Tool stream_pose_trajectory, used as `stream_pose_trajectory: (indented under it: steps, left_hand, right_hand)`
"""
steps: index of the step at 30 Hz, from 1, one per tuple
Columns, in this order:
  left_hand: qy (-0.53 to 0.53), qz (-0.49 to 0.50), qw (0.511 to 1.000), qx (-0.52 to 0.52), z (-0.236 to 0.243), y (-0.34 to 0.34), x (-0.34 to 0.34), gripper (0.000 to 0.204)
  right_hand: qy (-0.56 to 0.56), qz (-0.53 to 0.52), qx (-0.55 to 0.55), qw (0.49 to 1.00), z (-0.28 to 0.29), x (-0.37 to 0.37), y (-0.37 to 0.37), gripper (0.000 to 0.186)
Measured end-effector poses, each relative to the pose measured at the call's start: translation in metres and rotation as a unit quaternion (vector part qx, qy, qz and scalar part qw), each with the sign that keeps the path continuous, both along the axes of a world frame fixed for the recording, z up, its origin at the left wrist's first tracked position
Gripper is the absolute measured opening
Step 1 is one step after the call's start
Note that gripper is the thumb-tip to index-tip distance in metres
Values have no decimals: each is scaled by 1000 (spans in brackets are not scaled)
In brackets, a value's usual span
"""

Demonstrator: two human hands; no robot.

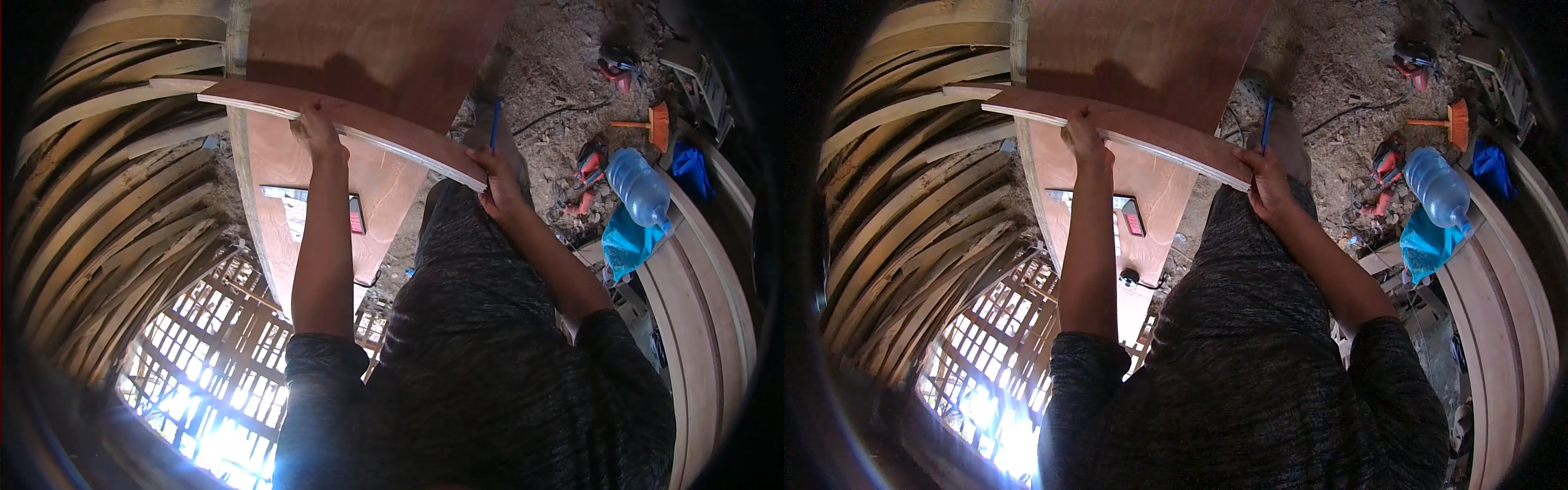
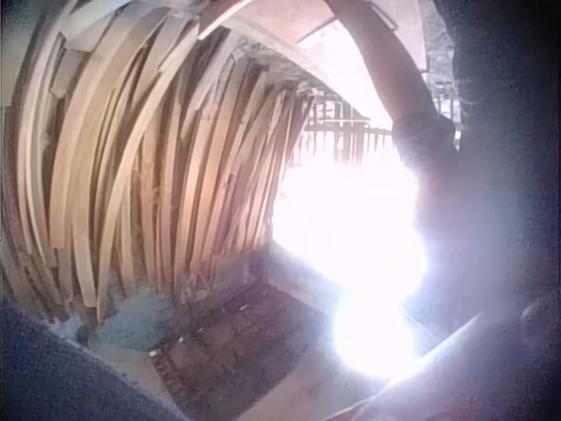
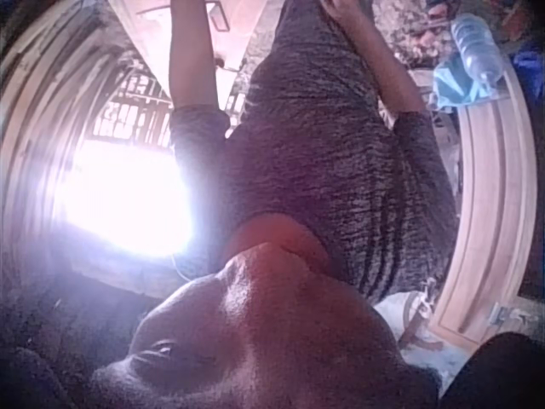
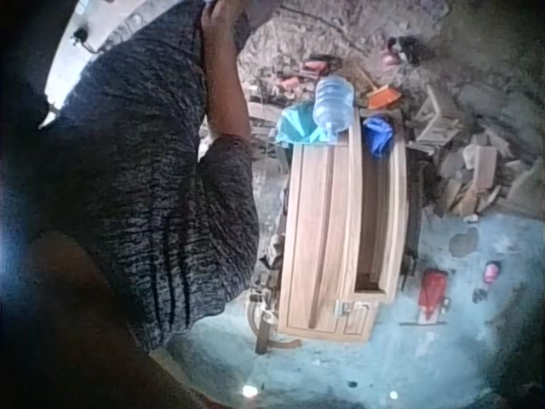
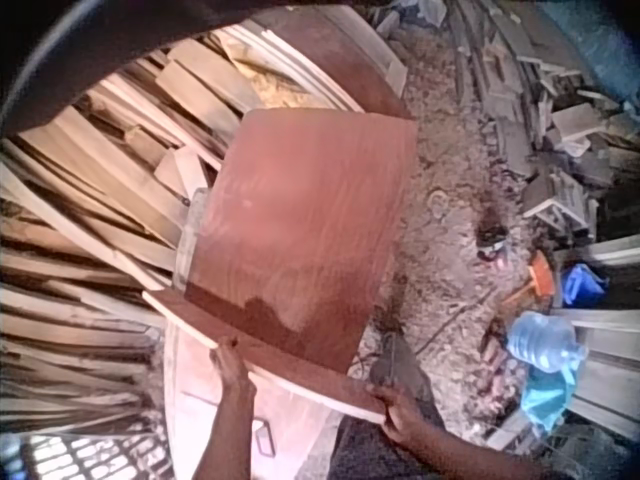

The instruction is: The person traces along a curved wooden strip onto a wooden board using a pen. The person then measures dimensions across the board with a tape measure, marks points with the pen, and aligns another wooden strip onto the board to draw additional lines.

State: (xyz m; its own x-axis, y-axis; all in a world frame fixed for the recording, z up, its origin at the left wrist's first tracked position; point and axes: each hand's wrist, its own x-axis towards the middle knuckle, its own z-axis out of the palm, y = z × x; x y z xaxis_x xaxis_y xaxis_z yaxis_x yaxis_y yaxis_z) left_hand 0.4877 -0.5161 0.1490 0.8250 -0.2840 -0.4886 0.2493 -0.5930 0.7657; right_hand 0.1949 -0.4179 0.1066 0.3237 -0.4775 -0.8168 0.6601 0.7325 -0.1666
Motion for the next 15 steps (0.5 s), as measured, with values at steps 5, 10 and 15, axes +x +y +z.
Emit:
stream_pose_trajectory:
  steps: [5, 10, 15]
  left_hand:
    - [2, -21, 1000, -12, 3, 1, 1, 41]
    - [20, -20, 1000, 3, 14, -8, -12, 33]
    - [11, -40, 999, 9, 8, -1, 1, 47]
  right_hand:
    - [-5, 19, 7, 1000, 2, 0, -2, 20]
    - [1, 3, 10, 1000, -2, -1, 0, 19]
    - [-10, 30, 3, 1000, 1, 1, -3, 17]
